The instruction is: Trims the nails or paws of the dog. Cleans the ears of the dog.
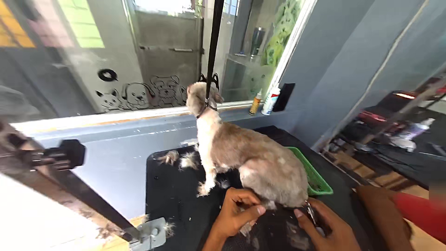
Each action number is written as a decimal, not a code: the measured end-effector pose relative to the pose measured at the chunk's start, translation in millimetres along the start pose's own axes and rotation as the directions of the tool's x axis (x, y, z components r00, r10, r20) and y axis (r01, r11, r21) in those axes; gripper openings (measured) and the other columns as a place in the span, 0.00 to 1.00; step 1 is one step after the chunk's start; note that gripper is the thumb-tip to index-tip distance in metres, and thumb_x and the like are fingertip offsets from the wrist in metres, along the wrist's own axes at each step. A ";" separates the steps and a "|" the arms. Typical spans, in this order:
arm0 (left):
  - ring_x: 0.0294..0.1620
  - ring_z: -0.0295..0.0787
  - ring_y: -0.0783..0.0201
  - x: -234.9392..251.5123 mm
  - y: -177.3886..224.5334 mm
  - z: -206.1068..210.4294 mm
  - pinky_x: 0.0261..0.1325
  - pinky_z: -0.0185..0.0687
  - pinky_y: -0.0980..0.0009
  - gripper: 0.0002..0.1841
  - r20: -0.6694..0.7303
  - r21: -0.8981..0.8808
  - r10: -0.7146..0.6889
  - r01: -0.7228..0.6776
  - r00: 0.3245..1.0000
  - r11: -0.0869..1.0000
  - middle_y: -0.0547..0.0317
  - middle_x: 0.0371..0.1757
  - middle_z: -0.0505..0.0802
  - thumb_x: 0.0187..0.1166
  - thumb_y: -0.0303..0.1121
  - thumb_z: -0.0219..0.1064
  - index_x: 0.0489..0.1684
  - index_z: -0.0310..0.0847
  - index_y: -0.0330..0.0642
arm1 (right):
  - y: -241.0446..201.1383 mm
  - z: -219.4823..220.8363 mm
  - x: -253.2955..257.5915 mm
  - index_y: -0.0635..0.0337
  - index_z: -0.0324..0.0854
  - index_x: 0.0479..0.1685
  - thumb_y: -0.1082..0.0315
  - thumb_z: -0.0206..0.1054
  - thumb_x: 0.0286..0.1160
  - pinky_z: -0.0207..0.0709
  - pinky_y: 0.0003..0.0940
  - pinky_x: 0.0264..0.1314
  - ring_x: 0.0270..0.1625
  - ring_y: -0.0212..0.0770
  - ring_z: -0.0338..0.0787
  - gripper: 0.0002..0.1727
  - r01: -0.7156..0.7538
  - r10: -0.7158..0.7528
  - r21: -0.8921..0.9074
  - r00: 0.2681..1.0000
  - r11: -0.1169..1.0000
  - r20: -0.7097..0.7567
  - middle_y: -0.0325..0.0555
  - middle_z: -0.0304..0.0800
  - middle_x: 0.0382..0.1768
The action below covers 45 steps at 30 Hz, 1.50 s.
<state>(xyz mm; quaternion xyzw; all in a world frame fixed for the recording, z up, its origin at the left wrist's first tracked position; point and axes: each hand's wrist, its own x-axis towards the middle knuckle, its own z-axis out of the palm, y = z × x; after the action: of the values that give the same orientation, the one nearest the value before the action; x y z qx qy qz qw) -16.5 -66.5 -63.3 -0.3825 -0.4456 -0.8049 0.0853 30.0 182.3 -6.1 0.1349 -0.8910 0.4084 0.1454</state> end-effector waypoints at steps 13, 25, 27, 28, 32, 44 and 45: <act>0.42 0.89 0.61 15.5 60.7 -83.4 0.53 0.86 0.60 0.16 -0.785 0.376 0.027 0.442 0.618 0.814 0.52 0.41 0.91 0.90 0.31 0.48 0.50 0.81 0.31 | 5.5 110.9 25.7 0.73 0.77 0.70 0.60 0.60 0.81 0.84 0.54 0.60 0.54 0.55 0.90 0.26 -0.235 0.264 0.200 0.955 0.951 -0.136 0.66 0.86 0.60; 0.65 0.86 0.65 159.2 66.3 -222.8 0.68 0.82 0.58 0.33 -0.653 0.138 -0.395 0.615 0.646 0.777 0.61 0.64 0.90 0.94 0.55 0.28 0.76 0.73 0.47 | -45.3 151.0 53.1 0.66 0.69 0.82 0.44 0.76 0.69 0.84 0.52 0.69 0.75 0.59 0.80 0.46 -0.206 0.265 0.291 0.948 0.934 -0.178 0.70 0.65 0.82; 0.59 0.89 0.67 170.7 56.8 -222.2 0.62 0.86 0.59 0.25 -0.664 0.149 -0.379 0.611 0.644 0.777 0.64 0.58 0.92 0.95 0.50 0.37 0.73 0.74 0.51 | -40.1 172.3 41.9 0.65 0.68 0.85 0.41 0.85 0.54 0.88 0.50 0.62 0.71 0.60 0.84 0.56 -0.211 0.247 0.214 0.956 0.954 -0.157 0.71 0.63 0.84; 0.54 0.90 0.68 174.4 50.5 -221.1 0.57 0.88 0.60 0.21 -0.682 0.153 -0.355 0.600 0.639 0.786 0.65 0.53 0.92 0.94 0.47 0.40 0.69 0.76 0.52 | -34.2 181.1 39.9 0.63 0.67 0.86 0.41 0.87 0.49 0.88 0.50 0.62 0.70 0.60 0.85 0.60 -0.217 0.246 0.185 0.958 0.958 -0.147 0.70 0.62 0.85; 0.39 0.92 0.75 179.0 37.9 -209.1 0.43 0.90 0.71 0.16 -0.693 0.135 -0.297 0.523 0.657 0.842 0.73 0.37 0.94 0.90 0.40 0.44 0.47 0.81 0.57 | -16.0 188.1 49.4 0.64 0.67 0.86 0.45 0.93 0.33 0.85 0.52 0.68 0.75 0.59 0.82 0.67 -0.207 0.232 0.210 0.967 0.956 -0.102 0.67 0.63 0.86; 0.46 0.86 0.81 129.2 61.2 -179.7 0.54 0.85 0.76 0.17 -0.638 0.322 -0.092 0.374 0.765 0.870 0.77 0.41 0.88 0.89 0.39 0.33 0.50 0.71 0.57 | 22.0 93.3 79.4 0.55 0.67 0.85 0.46 0.96 0.23 0.76 0.58 0.75 0.75 0.55 0.79 0.70 -0.055 0.069 0.167 0.995 0.984 -0.077 0.55 0.77 0.76; 0.45 0.86 0.81 119.9 68.1 -168.1 0.53 0.85 0.77 0.17 -0.678 0.320 -0.070 0.379 0.732 0.868 0.76 0.40 0.88 0.90 0.38 0.31 0.51 0.70 0.54 | 25.3 87.5 85.1 0.56 0.66 0.85 0.47 0.96 0.22 0.76 0.59 0.73 0.74 0.56 0.80 0.70 -0.002 0.017 0.150 0.995 0.989 -0.101 0.55 0.78 0.74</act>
<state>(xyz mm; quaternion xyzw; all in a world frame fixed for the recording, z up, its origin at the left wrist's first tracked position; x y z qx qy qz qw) -157.7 -213.7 11.8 0.0063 -0.6012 -0.7692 0.2164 -70.5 120.8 -46.6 0.1201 -0.8498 0.4813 0.1780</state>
